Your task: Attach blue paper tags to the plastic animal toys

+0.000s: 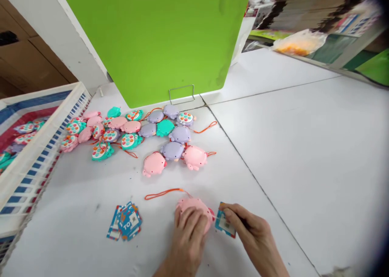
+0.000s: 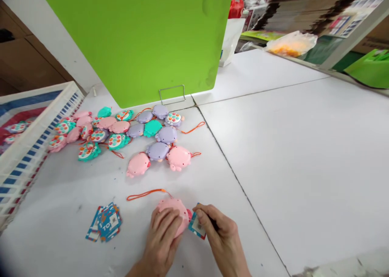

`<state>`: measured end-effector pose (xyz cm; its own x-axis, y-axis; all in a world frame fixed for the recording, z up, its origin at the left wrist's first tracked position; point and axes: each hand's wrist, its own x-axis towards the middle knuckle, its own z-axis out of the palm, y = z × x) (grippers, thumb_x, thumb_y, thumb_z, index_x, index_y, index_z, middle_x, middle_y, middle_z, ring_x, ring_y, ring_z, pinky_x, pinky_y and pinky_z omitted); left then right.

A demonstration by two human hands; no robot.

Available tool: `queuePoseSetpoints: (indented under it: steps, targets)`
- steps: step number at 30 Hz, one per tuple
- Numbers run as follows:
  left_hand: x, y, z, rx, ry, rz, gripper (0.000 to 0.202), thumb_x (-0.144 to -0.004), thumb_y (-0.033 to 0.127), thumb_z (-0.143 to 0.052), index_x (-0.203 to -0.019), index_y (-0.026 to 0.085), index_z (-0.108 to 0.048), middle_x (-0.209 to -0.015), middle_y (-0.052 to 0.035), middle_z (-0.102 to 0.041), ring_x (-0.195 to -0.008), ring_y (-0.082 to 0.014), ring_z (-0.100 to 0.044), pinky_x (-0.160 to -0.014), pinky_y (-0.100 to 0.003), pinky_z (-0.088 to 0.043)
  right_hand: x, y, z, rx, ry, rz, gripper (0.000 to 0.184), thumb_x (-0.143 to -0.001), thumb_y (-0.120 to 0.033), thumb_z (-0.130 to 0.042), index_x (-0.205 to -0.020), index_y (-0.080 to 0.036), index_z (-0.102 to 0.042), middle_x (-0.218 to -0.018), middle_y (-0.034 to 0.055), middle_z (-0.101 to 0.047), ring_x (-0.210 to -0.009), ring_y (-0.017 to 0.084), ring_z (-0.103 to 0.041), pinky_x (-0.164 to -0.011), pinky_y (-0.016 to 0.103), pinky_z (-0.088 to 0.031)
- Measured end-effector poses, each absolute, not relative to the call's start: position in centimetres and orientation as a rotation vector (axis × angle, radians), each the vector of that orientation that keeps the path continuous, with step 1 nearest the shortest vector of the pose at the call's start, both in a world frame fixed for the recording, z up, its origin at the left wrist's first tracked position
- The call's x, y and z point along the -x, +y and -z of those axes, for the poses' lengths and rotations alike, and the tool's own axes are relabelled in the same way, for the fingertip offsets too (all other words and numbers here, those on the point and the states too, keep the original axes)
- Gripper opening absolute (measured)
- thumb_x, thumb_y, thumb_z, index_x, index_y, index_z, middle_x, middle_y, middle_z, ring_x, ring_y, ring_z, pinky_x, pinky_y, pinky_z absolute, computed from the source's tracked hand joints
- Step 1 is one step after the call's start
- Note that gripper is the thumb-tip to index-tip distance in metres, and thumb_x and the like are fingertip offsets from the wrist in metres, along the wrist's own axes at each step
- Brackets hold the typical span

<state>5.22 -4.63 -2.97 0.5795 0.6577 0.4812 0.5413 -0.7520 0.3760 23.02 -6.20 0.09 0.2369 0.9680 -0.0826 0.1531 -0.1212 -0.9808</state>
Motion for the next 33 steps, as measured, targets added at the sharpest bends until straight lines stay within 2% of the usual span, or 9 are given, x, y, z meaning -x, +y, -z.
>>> queuePoseSetpoints:
  steps: [4,8,12,15,19,22,26,29,33]
  targets:
    - [-5.2,-5.3,1.5,-2.506,0.955,-0.877,0.04,-0.08,0.028,-0.052,-0.118,0.016,-0.045,-0.113,-0.0116,-0.055,-0.11,-0.0267,-0.044,-0.095,-0.045,-0.034,-22.9,-6.3,-0.4,1.525,-0.948,-1.208,0.036,-0.076,-0.05,-0.05,-0.075,-0.016,-0.063,-0.058,-0.0004,-0.05,-0.054,0.011,-0.047,-0.048,0.02,-0.042]
    - [-6.6,-4.3,-2.3,-1.868,1.102,-0.81,0.033,-0.081,0.032,-0.049,-0.109,0.016,-0.05,-0.095,-0.0089,-0.059,-0.088,-0.0197,-0.053,-0.078,-0.032,-0.043,-22.2,-6.5,-0.6,1.454,-1.004,-1.223,0.034,-0.077,-0.047,-0.05,-0.078,-0.015,-0.063,-0.058,-0.0004,-0.05,-0.054,0.01,-0.046,-0.049,0.02,-0.041]
    - [-8.3,-3.4,-3.9,-1.378,1.129,-0.68,0.027,-0.079,0.036,-0.046,-0.069,0.013,-0.055,-0.059,-0.0002,-0.048,-0.058,-0.0113,-0.045,-0.056,-0.022,-0.038,-21.7,-7.0,-0.8,1.422,-1.179,-1.188,0.029,-0.079,-0.043,-0.05,-0.076,-0.017,-0.062,-0.061,0.0004,-0.052,-0.056,0.011,-0.046,-0.051,0.022,-0.039]
    - [-8.2,-3.9,-3.4,-1.378,1.136,-0.65,0.029,-0.078,0.032,-0.045,-0.056,0.014,-0.047,-0.054,0.0019,-0.04,-0.052,-0.0088,-0.035,-0.049,-0.02,-0.03,-21.4,-7.6,-0.8,1.384,-1.271,-1.18,0.027,-0.079,-0.04,-0.05,-0.073,-0.018,-0.063,-0.062,-0.0001,-0.053,-0.054,0.01,-0.046,-0.05,0.021,-0.038]
    - [-6.1,-4.0,-2.4,-1.511,1.196,-0.581,0.027,-0.08,0.032,-0.044,-0.061,0.014,-0.053,-0.058,-0.0003,-0.048,-0.055,-0.0109,-0.042,-0.053,-0.022,-0.034,-21.5,-8.0,-0.7,1.38,-1.504,-1.246,0.027,-0.083,-0.037,-0.044,-0.072,-0.019,-0.061,-0.063,-0.0006,-0.053,-0.054,0.009,-0.046,-0.051,0.02,-0.038]
    - [-4.6,-2.3,-2.3,-1.801,1.289,-0.613,0.021,-0.082,0.024,-0.042,-0.078,0.016,-0.06,-0.079,-0.0048,-0.058,-0.076,-0.0164,-0.049,-0.071,-0.027,-0.039,-22.2,-7.6,-0.7,1.519,-1.567,-1.119,0.029,-0.085,-0.038,-0.039,-0.069,-0.019,-0.054,-0.061,-0.0017,-0.048,-0.053,0.009,-0.041,-0.05,0.02,-0.036]
    - [-4.7,1.6,-2.6,-2.269,1.182,-0.29,0.031,-0.078,0.006,-0.037,-0.092,0.019,-0.061,-0.103,-0.0065,-0.055,-0.096,-0.0199,-0.042,-0.084,-0.033,-0.036,-23.1,-6.8,-0.9,1.647,-1.582,-0.953,0.027,-0.085,-0.037,-0.038,-0.068,-0.02,-0.048,-0.061,-0.0031,-0.045,-0.052,0.009,-0.04,-0.049,0.02,-0.035]
    - [-5.8,3.8,-2.9,-2.375,1.012,0.059,0.028,-0.073,0.002,-0.04,-0.081,0.017,-0.063,-0.097,-0.0072,-0.056,-0.094,-0.0218,-0.042,-0.08,-0.034,-0.036,-23.1,-6.4,-0.8,1.657,-1.619,-0.884,0.024,-0.085,-0.035,-0.039,-0.069,-0.02,-0.048,-0.061,-0.0034,-0.046,-0.052,0.009,-0.042,-0.05,0.019,-0.035]
    - [-7.0,5.0,-3.3,-2.318,0.907,0.167,0.019,-0.068,0.003,-0.047,-0.059,0.016,-0.057,-0.073,-0.0055,-0.056,-0.084,-0.0219,-0.046,-0.076,-0.033,-0.036,-22.7,-6.1,-0.7,1.647,-1.62,-0.831,0.023,-0.085,-0.032,-0.041,-0.068,-0.02,-0.05,-0.062,-0.0027,-0.048,-0.053,0.009,-0.045,-0.05,0.019,-0.037]
